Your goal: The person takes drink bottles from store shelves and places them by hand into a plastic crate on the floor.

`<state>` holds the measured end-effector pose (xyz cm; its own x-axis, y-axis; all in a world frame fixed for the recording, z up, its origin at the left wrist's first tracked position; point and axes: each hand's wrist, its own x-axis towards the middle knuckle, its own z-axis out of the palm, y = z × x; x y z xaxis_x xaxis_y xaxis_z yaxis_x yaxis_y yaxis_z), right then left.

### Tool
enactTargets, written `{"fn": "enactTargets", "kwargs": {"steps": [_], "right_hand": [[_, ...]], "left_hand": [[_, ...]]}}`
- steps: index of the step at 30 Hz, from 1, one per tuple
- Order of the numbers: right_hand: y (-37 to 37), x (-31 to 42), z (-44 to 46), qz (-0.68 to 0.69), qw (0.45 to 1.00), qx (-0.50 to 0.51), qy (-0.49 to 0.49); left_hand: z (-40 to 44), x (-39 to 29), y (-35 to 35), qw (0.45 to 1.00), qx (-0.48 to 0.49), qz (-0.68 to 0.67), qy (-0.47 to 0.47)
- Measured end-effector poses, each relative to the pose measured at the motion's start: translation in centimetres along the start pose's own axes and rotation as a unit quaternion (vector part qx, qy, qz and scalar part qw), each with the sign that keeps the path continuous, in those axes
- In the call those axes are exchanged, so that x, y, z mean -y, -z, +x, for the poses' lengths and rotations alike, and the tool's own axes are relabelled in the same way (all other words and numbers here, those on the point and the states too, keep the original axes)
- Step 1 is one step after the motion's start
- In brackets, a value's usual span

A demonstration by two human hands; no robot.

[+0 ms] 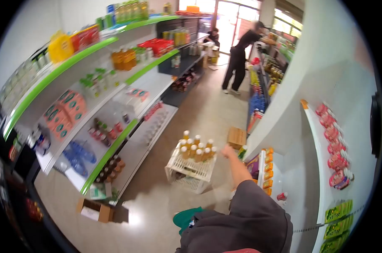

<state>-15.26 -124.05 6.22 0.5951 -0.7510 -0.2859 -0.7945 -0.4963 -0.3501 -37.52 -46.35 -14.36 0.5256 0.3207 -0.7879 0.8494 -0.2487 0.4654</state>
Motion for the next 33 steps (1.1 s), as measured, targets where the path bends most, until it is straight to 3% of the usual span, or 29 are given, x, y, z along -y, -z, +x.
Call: {"fn": "enactTargets", "kwargs": {"steps": [1,2,3,4,5,6,7,8,9,10,13,15,16,17,19,22,25,28,29,31,32,33], "right_hand": [[-4.7,-5.4,8.7,-0.059,0.998,-0.002,-0.010],[-4.7,-4.8,9.4,-0.118,0.993,-0.003,-0.019],[-6.0,-4.5,8.8,-0.044,0.991,-0.128,-0.013],[-7.3,-3.6,9.0,-0.107,0.978,-0.181,0.006],[-5.8,1.3,2.9,-0.109,0.989,-0.082,0.063],[-7.9,3.6,0.7,-0.032,0.995,-0.087,0.042],[-11.6,4.3,0.4,-0.090,0.984,-0.076,0.134],[-14.3,5.8,-0.8,0.028,0.980,0.069,0.182],[-18.0,8.8,-1.7,0.055,0.967,0.180,0.171],[-22.3,12.6,-4.6,0.040,0.952,0.280,0.120],[-34.4,22.1,-15.5,-0.135,0.877,0.460,0.027],[-41.2,29.8,-23.2,-0.185,0.826,0.519,0.121],[-44.9,32.5,-26.3,-0.136,0.768,0.579,0.236],[-42.1,38.5,-35.1,-0.174,0.724,0.597,0.300],[-43.0,45.5,-45.0,-0.206,0.679,0.633,0.310],[-46.4,52.7,-54.9,-0.280,0.608,0.653,0.353],[-52.8,55.9,-58.9,-0.301,0.586,0.626,0.418],[-55.9,57.6,-64.6,-0.349,0.634,0.557,0.407],[-56.8,58.3,-68.2,-0.359,0.624,0.569,0.398],[-59.3,59.9,-74.2,-0.368,0.580,0.617,0.383],[-60.6,60.7,-78.4,-0.344,0.511,0.624,0.480],[-62.3,62.7,-82.8,-0.389,0.454,0.586,0.547]], "left_hand": [[0.9,1.0,2.9,0.999,-0.022,-0.031,-0.007],[1.2,1.8,5.5,0.997,-0.049,-0.063,-0.016],[1.8,2.6,7.6,0.992,-0.074,-0.099,-0.023],[2.1,3.3,9.3,0.986,-0.096,-0.129,-0.032],[2.6,4.2,10.1,0.981,-0.117,-0.151,-0.030],[2.2,6.5,10.5,0.975,-0.140,-0.173,-0.021],[4.1,6.7,10.8,0.976,-0.164,-0.143,0.027],[4.4,7.0,10.0,0.971,-0.197,-0.126,0.046],[4.7,7.3,9.4,0.968,-0.235,-0.084,0.023],[2.1,6.1,8.7,0.956,-0.206,-0.185,0.093],[-4.5,6.2,7.6,0.941,-0.186,-0.220,0.179],[-5.1,11.8,5.0,0.930,-0.191,-0.182,0.256],[-6.1,13.1,3.6,0.913,-0.200,-0.196,0.297],[-7.1,14.5,1.9,0.896,-0.202,-0.206,0.336],[-8.3,17.1,-1.1,0.858,-0.228,-0.253,0.384],[-10.6,17.4,-2.1,0.778,-0.242,-0.362,0.452],[-9.5,18.6,0.4,0.698,-0.277,-0.464,0.471],[-7.9,19.6,5.9,0.620,-0.346,-0.545,0.447],[-6.9,20.3,8.6,0.598,-0.379,-0.563,0.425],[-3.9,22.6,15.9,0.608,-0.445,-0.550,0.359],[-1.7,24.7,19.9,0.642,-0.473,-0.507,0.328],[1.0,27.1,24.8,0.720,-0.466,-0.398,0.326]]}}
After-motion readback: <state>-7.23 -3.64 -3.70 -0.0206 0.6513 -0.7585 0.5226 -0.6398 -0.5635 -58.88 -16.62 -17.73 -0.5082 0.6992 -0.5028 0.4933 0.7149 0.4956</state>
